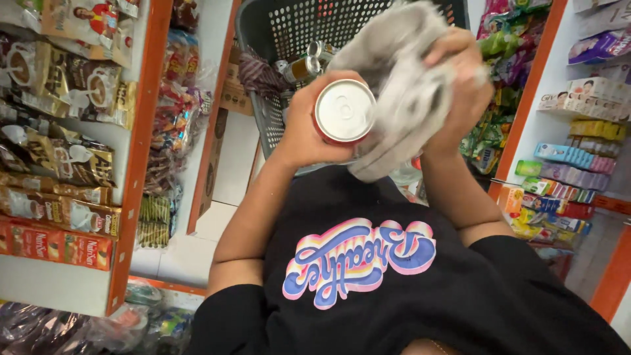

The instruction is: Wiping down various canned products inside a shopping basket with a cloth in a grocery store.

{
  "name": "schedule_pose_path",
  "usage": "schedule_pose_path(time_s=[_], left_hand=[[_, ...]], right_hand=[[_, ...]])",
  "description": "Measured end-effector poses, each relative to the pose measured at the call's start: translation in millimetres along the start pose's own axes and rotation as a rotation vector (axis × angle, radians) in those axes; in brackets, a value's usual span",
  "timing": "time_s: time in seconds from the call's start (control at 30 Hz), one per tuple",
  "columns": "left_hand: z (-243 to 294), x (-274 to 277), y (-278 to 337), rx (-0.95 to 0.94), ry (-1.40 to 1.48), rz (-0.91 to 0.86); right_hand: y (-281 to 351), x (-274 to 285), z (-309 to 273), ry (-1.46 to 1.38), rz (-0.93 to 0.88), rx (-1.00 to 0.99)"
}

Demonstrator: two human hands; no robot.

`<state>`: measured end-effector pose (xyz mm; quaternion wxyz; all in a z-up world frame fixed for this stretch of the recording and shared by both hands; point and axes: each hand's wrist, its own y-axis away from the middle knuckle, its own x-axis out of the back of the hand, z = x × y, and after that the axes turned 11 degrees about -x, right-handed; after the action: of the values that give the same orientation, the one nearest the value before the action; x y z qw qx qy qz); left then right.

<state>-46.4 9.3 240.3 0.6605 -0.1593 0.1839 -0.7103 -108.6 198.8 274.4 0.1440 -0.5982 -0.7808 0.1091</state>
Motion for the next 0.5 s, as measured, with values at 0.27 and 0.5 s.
schedule_pose_path(time_s=[0.27,0.5], left_hand=[[-16,-17,1,-0.203,-0.136,0.243],[-13,-17,-8,-0.283,-0.141,0.233]], right_hand=[[41,-28,45,0.026,-0.018,-0.258],[42,-40,74,-0.494,0.094,-0.873]])
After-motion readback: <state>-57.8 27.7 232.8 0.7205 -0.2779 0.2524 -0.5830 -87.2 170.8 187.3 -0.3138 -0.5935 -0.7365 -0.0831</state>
